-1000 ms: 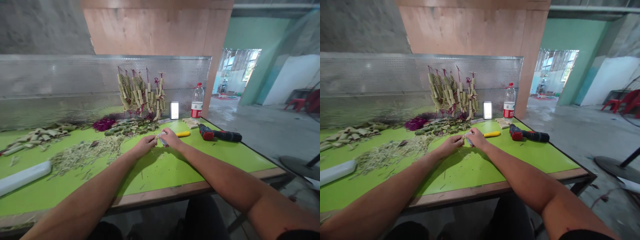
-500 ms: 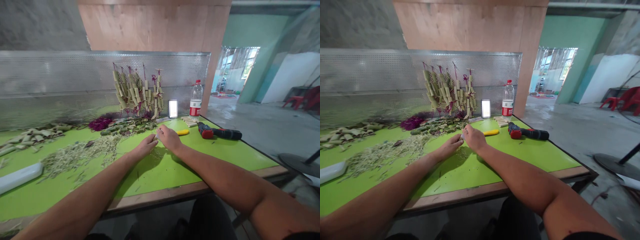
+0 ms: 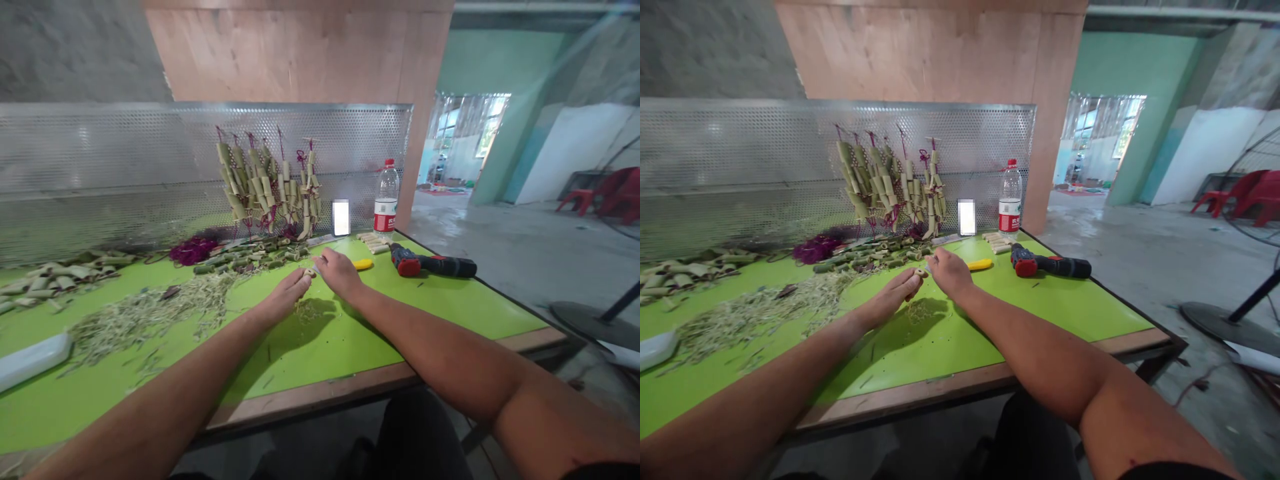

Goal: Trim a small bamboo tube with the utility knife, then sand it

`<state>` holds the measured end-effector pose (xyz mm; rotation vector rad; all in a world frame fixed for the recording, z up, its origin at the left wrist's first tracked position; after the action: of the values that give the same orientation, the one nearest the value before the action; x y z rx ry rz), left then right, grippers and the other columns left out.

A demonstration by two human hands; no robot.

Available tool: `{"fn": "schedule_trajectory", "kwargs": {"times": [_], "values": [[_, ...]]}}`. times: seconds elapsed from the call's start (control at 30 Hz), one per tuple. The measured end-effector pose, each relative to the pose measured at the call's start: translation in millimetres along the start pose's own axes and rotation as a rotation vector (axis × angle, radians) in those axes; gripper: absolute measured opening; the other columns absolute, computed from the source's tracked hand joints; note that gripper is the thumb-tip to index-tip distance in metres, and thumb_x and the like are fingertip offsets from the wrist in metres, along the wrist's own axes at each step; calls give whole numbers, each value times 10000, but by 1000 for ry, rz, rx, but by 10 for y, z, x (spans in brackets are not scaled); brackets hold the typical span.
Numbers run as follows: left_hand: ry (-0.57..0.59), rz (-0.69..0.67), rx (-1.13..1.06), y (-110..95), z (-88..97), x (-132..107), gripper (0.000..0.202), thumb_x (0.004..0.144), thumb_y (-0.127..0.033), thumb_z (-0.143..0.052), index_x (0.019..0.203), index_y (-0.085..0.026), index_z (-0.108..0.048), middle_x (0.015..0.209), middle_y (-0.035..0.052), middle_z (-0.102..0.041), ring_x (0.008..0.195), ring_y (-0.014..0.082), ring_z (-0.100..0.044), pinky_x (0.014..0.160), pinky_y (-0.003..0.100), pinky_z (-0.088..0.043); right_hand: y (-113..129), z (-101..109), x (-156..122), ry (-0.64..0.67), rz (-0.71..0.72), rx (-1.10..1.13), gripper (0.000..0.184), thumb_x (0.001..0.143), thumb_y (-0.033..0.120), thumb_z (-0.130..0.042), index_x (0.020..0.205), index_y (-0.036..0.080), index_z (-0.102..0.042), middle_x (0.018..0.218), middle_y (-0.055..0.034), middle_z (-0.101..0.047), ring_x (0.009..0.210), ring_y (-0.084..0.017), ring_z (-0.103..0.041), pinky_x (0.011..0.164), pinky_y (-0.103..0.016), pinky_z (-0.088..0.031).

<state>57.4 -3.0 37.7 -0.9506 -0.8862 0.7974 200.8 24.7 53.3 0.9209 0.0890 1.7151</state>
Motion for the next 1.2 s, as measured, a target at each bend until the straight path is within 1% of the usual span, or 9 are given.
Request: {"fn": "schedule_trajectory", "kwargs": {"times": [0.1, 0.23, 0.37, 0.53, 0.63, 0.77, 1.0, 1.07, 1.2], "values": [[-9, 26, 111, 51, 51, 29, 274, 878, -441, -538, 774, -188, -519, 659, -20, -457, 592, 122, -390, 549, 240, -325, -4, -3, 3, -39, -19, 206, 267, 921, 413, -466, 751, 209, -498, 676, 29, -503, 633, -129, -424, 571, -240, -274], [-10, 66, 134, 168, 67, 69, 261, 870, -451, -530, 837, -193, -512, 634, -40, -433, 554, 114, -374, 539, 236, -299, 158, -52, -60, -53, 127, 314, 243, 893, 382, -490, 726, 206, -490, 710, 25, -501, 678, -127, -443, 616, -231, -315], [-51, -21, 187, 158, 59, 113, 246, 842, -419, -538, 868, -175, -552, 711, -19, -491, 662, 137, -417, 601, 242, -321, 242, -68, -119, -62, 188, 222, 237, 918, 364, -463, 751, 204, -514, 744, 3, -536, 711, -140, -466, 649, -236, -325], [-25, 19, 220, 228, 10, 138, 285, 838, -455, -529, 842, -171, -548, 735, -7, -541, 693, 153, -453, 629, 256, -339, 249, -94, -157, 42, 111, -102, 251, 978, 392, -386, 940, 233, -576, 754, -26, -624, 681, -184, -524, 614, -263, -270], [-15, 10, 233, 225, -7, 127, 285, 853, -451, -511, 852, -169, -547, 753, -1, -555, 705, 157, -461, 647, 263, -349, 268, -81, -175, 75, 131, -238, 295, 1000, 416, -337, 1018, 242, -576, 780, -46, -663, 683, -198, -551, 608, -275, -238], [3, -40, 244, 156, -10, 109, 240, 866, -405, -497, 862, -169, -542, 787, 5, -558, 733, 159, -469, 665, 265, -360, 299, -57, -186, 69, 213, -282, 316, 1009, 431, -326, 1000, 239, -577, 822, -49, -688, 713, -191, -572, 600, -276, -215], [-2, -28, 244, 98, 3, 89, 224, 853, -396, -488, 790, -180, -489, 709, -15, -466, 668, 141, -404, 622, 261, -330, 285, -81, -146, 15, 273, -223, 326, 1009, 428, -326, 952, 229, -578, 797, -45, -670, 687, -187, -558, 599, -280, -217], [11, -23, 278, 59, -16, 59, 233, 861, -402, -483, 784, -182, -481, 710, -14, -451, 666, 139, -397, 614, 260, -323, 169, -69, -76, 17, 212, -187, 338, 1008, 438, -316, 931, 228, -569, 759, -33, -644, 645, -172, -524, 585, -276, -214], [22, -31, 316, -37, -24, 3, 257, 886, -428, -476, 836, -178, -512, 743, -10, -462, 681, 136, -415, 608, 249, -326, -163, 33, 82, -31, -22, -19, 317, 988, 433, -344, 846, 220, -530, 686, -1, -559, 595, -151, -452, 557, -263, -228]]}}
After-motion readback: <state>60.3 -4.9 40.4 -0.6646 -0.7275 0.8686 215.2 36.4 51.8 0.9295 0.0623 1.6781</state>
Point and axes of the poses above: each hand's wrist, its own x-axis towards the middle knuckle, its own z-axis out of the back of the hand, y = z × x, the point moved 6 cm from there along x, towards the middle knuckle
